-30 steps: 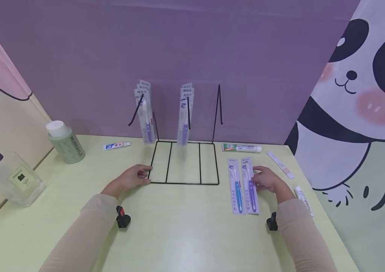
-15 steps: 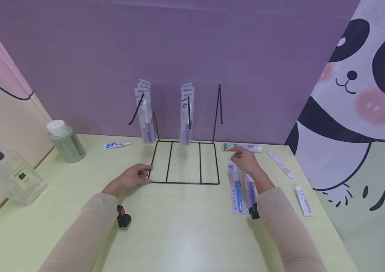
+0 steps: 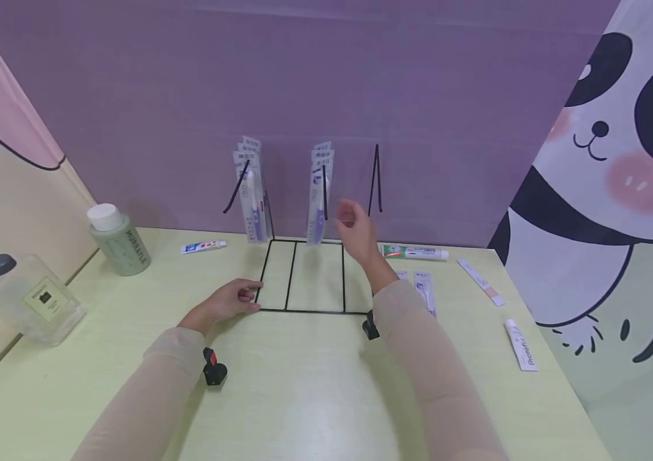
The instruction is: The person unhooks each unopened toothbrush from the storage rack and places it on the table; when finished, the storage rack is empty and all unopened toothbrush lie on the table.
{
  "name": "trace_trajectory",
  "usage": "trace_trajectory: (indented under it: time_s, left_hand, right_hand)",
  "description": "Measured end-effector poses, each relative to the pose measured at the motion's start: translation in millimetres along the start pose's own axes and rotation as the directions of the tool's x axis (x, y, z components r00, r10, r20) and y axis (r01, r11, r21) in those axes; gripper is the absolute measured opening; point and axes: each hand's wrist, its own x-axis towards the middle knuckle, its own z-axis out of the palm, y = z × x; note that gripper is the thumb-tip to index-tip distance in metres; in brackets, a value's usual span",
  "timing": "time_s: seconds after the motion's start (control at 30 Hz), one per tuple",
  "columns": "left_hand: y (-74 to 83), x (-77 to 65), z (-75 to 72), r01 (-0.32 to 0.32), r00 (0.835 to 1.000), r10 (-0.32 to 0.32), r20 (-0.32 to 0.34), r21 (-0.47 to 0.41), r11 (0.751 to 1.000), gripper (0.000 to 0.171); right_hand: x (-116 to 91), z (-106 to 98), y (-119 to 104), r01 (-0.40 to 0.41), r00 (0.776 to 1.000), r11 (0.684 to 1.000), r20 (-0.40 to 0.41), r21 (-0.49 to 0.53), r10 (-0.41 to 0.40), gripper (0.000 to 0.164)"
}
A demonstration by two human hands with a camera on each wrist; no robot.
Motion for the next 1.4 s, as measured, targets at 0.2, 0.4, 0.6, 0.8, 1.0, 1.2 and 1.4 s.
trace_trajectory:
  time_s: [0.2,0.4,0.6,0.8,1.0,1.2,1.4]
  left_hand:
    - [2.1,1.6,2.4,-0.013,1.0,0.013,0.0,0.01,1.0,0.054]
    - [3.3,2.4,3.1,-0.001,1.0,0.001,0.003,0.001,1.0,0.054]
    - [4.1,2.1,3.8,-0.008,1.0,0.008,0.008,0.001,1.0,0.054]
    - [4.0,2.8,5.9,-0.03,0.999,0.03,0.014,-0.006,1.0,0.053]
    - [2.1,2.9,5.6,-0.021,1.0,0.021,0.01,0.01,1.0,0.053]
    - [1.7,2.3,4.2,-0.021,1.0,0.021,0.013,0.011,1.0,0.054]
    - [-1.3,-0.3,-0.2,-0.025,1.0,0.025,0.013,0.012,1.0,0.055]
  right_hand:
    - [12.7,11.1,-2.2,0.003,0.999,0.993,-0.042,0.117,0.002,0.042]
    - [15.3,17.4,-3.5,-0.017,0.996,0.99,-0.088,0.141,0.03,0.037]
    - [14.4,22.2,-7.1,-0.022,0.995,0.988,-0.093,0.151,0.036,0.031]
    - [6.0,16.2,-20.3,-0.015,0.996,0.986,-0.086,0.169,0.03,0.028]
    - [-4.3,-0.4,-26.6,0.06,0.997,0.957,-0.064,0.285,-0.043,0.029]
    - [-21.9,-19.6,-11.8,-0.006,1.0,0.981,0.025,0.193,0.001,0.034]
    - [-59.8,-38.4,-6.0,-0.213,0.969,0.965,0.161,0.152,0.189,0.043]
